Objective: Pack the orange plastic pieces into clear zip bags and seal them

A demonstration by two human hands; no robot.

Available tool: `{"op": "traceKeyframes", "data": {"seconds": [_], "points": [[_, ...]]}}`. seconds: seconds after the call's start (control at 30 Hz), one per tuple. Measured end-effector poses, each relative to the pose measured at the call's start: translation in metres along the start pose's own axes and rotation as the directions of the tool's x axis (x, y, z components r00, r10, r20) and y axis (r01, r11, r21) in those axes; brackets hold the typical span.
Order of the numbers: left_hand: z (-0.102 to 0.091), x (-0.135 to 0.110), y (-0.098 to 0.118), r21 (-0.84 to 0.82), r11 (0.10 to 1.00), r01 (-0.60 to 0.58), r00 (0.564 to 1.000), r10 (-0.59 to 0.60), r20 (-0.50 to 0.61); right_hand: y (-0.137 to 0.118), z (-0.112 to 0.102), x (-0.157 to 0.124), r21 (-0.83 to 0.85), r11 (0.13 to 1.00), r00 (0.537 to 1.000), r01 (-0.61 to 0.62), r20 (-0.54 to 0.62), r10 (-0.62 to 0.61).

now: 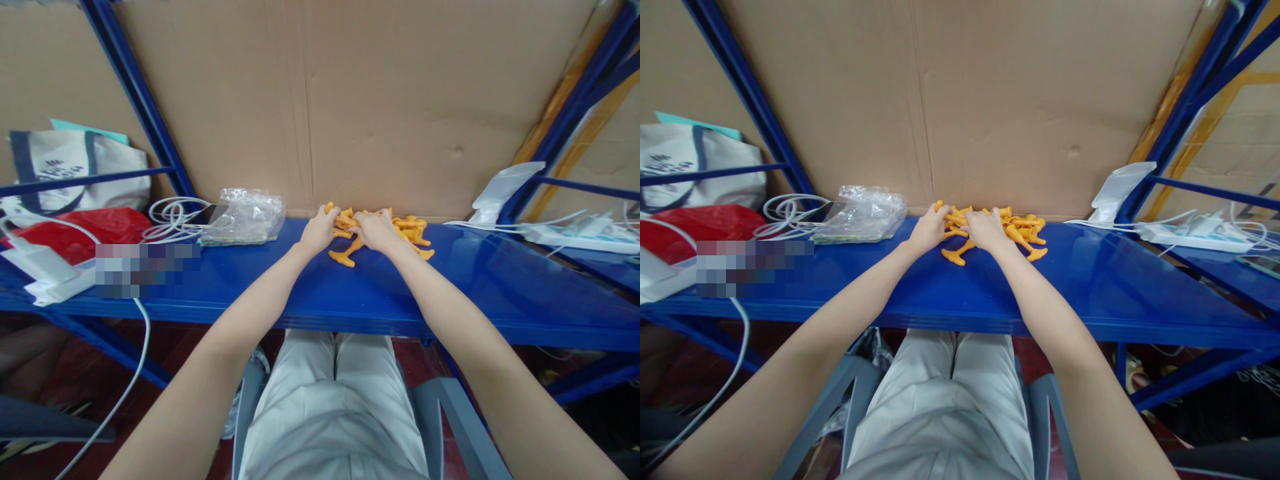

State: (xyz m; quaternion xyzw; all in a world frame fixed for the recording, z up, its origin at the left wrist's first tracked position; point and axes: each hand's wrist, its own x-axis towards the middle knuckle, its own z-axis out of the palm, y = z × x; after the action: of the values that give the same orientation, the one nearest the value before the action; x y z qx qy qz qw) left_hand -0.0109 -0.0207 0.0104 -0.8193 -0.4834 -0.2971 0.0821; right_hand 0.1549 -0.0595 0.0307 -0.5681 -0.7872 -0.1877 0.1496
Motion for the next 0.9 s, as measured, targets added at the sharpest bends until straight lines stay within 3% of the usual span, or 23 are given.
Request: {"op": "traceKeyframes", "data": {"seconds": [0.13, 0.4, 0.53, 0.6, 0.73, 0.9], "points": [[0.006, 0.003, -0.003, -0.07, 0.997, 0.026, 1.0, -0.026, 0.0, -0.002, 0.001, 0.001, -0.054, 0.999, 1.0, 0.01, -0.006, -0.01], [0.0, 0.003, 0.0, -0.2, 0.977, 0.069, 0.99, -0.043, 0.131, 0.0, 0.013, 0.002, -0.141, 0.99, 0.998, 0.026, -0.059, -0.034], [-0.004, 0.003, 0.003, -0.347, 0.917, 0.194, 0.975, -0.141, 0.172, -0.001, 0.014, 0.002, -0.143, 0.989, 0.997, 0.027, -0.072, -0.038], [-0.006, 0.002, 0.003, -0.467, 0.839, 0.278, 0.954, -0.184, 0.238, -0.004, 0.013, 0.002, -0.139, 0.99, 0.996, 0.033, -0.08, -0.045], [-0.014, 0.001, 0.0, -0.662, 0.602, 0.447, 0.886, -0.197, 0.419, -0.009, 0.01, 0.0, -0.139, 0.988, 0.993, 0.067, -0.088, -0.08], [-0.02, 0.006, -0.008, -0.724, 0.337, 0.602, 0.793, -0.149, 0.591, -0.01, 0.009, 0.001, -0.149, 0.987, 0.991, 0.064, -0.106, -0.081]]}}
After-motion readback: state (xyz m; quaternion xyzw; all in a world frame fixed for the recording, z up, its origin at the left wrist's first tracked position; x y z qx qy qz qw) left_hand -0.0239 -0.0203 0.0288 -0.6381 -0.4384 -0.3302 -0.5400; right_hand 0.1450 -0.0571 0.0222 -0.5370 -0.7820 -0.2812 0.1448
